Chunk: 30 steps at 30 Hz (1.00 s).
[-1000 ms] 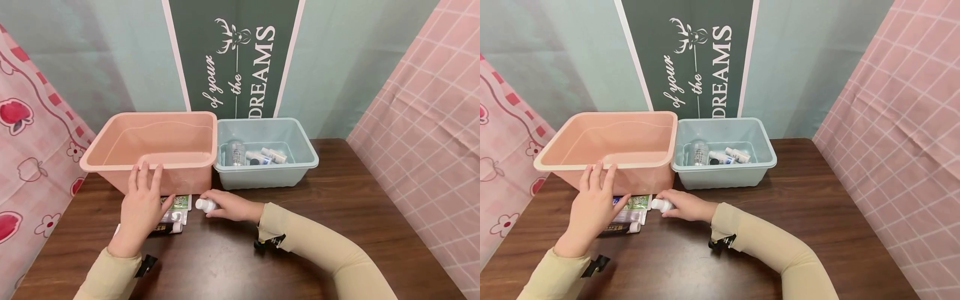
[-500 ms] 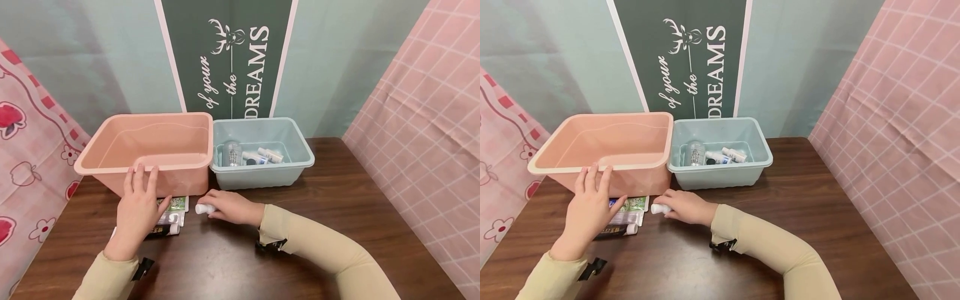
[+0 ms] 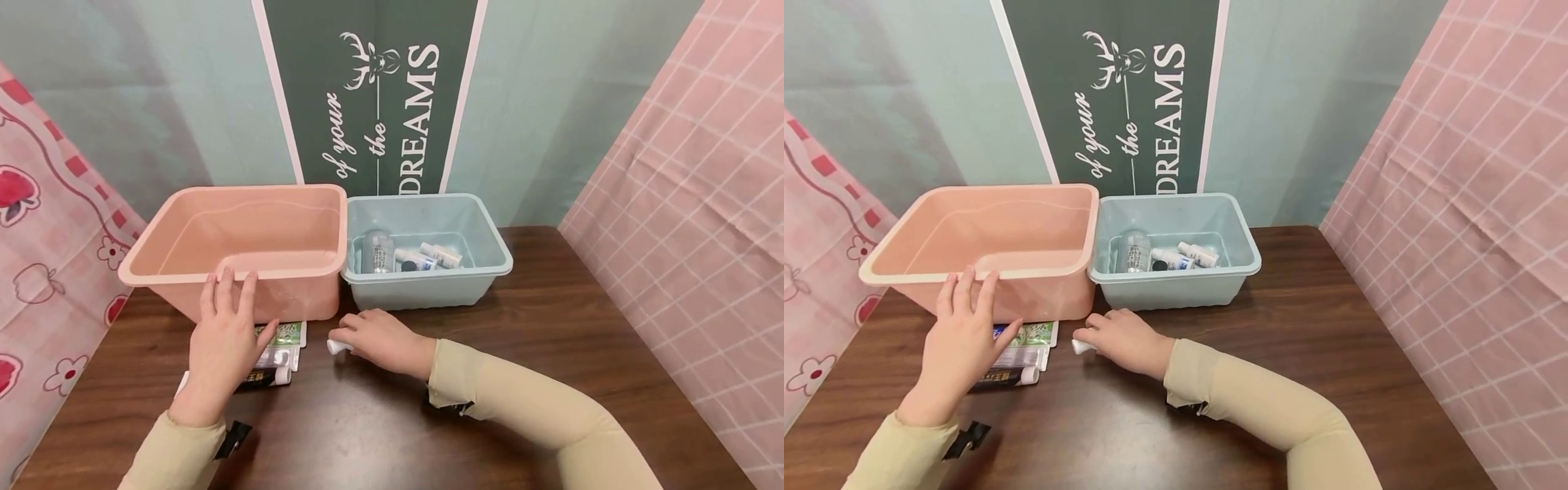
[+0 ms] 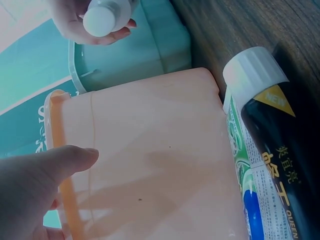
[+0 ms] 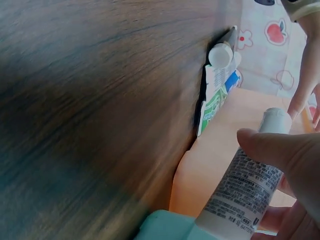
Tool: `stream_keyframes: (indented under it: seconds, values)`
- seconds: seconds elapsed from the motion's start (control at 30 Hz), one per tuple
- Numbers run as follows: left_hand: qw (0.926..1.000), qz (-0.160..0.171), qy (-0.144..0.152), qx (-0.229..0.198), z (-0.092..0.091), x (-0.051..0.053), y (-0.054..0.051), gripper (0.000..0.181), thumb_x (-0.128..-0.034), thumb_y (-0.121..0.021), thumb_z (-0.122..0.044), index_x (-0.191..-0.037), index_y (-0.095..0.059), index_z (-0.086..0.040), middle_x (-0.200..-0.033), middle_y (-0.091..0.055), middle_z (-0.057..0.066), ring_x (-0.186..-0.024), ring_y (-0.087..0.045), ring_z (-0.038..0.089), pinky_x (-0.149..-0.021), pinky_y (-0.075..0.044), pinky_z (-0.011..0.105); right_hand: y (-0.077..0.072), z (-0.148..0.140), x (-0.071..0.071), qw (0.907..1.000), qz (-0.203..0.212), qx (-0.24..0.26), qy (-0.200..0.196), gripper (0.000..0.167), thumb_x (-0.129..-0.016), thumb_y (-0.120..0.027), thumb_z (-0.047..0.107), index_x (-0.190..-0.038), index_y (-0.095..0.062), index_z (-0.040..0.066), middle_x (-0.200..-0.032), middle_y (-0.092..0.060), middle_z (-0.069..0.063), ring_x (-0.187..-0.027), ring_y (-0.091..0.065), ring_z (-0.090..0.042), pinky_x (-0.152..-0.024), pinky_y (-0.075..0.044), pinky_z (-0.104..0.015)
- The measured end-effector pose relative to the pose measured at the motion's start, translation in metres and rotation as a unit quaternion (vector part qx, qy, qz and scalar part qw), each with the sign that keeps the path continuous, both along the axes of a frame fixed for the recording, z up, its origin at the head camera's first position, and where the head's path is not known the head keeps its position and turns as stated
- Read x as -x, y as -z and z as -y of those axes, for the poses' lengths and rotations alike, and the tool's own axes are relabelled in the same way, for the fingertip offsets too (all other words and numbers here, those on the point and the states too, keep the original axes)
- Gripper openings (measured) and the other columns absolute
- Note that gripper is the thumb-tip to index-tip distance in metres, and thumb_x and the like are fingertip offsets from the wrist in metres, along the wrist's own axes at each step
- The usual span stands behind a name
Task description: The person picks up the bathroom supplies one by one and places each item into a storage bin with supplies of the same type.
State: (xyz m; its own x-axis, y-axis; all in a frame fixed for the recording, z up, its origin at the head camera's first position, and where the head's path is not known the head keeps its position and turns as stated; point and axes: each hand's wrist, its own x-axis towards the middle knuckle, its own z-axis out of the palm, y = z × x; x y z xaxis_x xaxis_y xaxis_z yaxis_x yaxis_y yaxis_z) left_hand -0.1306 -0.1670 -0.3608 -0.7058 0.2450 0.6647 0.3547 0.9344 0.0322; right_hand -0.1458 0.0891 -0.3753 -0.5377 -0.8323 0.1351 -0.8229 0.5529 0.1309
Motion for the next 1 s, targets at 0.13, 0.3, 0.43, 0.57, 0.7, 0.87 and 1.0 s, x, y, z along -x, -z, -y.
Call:
stream_keyframes:
  seconds: [0.13, 0.3, 0.43, 0.57, 0.7, 0.87, 1.0]
  values:
    - [1.0, -0.005, 0.001, -0.001, 0.0, 0.0, 0.001, 0.08, -0.0673, -0.078, -0.029, -0.132, -0.042, 0.001, -0.134, -0.035, 0.033, -0.121, -0.031, 0.055, -0.053, -0.047, 0.062, 0.0, -0.003, -0.004, 0.9994, -0.029, -0.017, 0.003, 0.035, -0.088, -0.06, 0.015, -0.121, -0.055, 0.027, -0.109, -0.054, 0.004, -0.088, -0.056, -0.02, -0.079, -0.045, -0.033]
    - [1.0, -0.006, 0.0, -0.002, -0.001, 0.0, 0.001, 0.08, -0.0671, -0.078, -0.029, -0.132, -0.042, 0.002, -0.133, -0.035, 0.033, -0.122, -0.031, 0.055, -0.053, -0.047, 0.061, 0.0, -0.008, -0.006, 0.9978, -0.057, -0.033, 0.01, 0.039, -0.085, -0.06, 0.008, -0.119, -0.056, 0.027, -0.103, -0.053, 0.004, -0.086, -0.055, -0.021, -0.076, -0.045, -0.033]
    - [1.0, -0.003, -0.004, -0.002, -0.001, 0.0, 0.003, 0.081, -0.0675, -0.078, -0.029, -0.133, -0.042, 0.002, -0.133, -0.035, 0.034, -0.122, -0.031, 0.055, -0.052, -0.047, 0.061, 0.0, -0.013, -0.005, 0.9969, -0.062, -0.046, 0.016, 0.039, -0.084, -0.061, 0.007, -0.117, -0.056, 0.027, -0.101, -0.053, 0.004, -0.086, -0.056, -0.021, -0.074, -0.045, -0.033]
    - [1.0, -0.003, -0.006, -0.007, -0.001, 0.0, 0.003, 0.08, -0.0676, -0.078, -0.029, -0.132, -0.042, 0.002, -0.134, -0.035, 0.034, -0.122, -0.031, 0.055, -0.053, -0.047, 0.062, -0.001, -0.017, -0.004, 0.9963, -0.066, -0.05, 0.02, 0.038, -0.083, -0.062, 0.007, -0.115, -0.057, 0.027, -0.101, -0.054, 0.004, -0.085, -0.057, -0.021, -0.073, -0.046, -0.033]
    - [0.9999, -0.007, -0.006, -0.007, -0.001, 0.0, 0.001, 0.08, -0.0678, -0.078, -0.03, -0.133, -0.042, 0.001, -0.133, -0.035, 0.034, -0.122, -0.031, 0.055, -0.054, -0.047, 0.062, -0.004, -0.022, -0.005, 0.9954, -0.074, -0.055, 0.029, 0.037, -0.082, -0.063, 0.006, -0.113, -0.057, 0.026, -0.099, -0.054, 0.003, -0.081, -0.057, -0.021, -0.07, -0.046, -0.032]
    - [0.9999, -0.009, -0.006, -0.006, -0.001, 0.001, -0.001, 0.081, -0.0673, -0.078, -0.029, -0.133, -0.042, 0.001, -0.134, -0.035, 0.034, -0.122, -0.031, 0.055, -0.055, -0.047, 0.062, -0.007, -0.027, -0.005, 0.995, -0.059, -0.069, 0.042, 0.036, -0.083, -0.063, 0.007, -0.113, -0.058, 0.026, -0.096, -0.054, 0.003, -0.077, -0.058, -0.022, -0.066, -0.046, -0.032]
    - [1.0, -0.008, -0.003, -0.004, -0.001, 0.001, -0.002, 0.081, -0.0669, -0.079, -0.028, -0.132, -0.043, 0.002, -0.133, -0.035, 0.035, -0.122, -0.031, 0.055, -0.053, -0.047, 0.062, -0.009, -0.032, -0.006, 0.9951, -0.036, -0.076, 0.051, 0.034, -0.084, -0.062, 0.007, -0.112, -0.058, 0.026, -0.095, -0.054, 0.002, -0.076, -0.058, -0.022, -0.065, -0.046, -0.032]
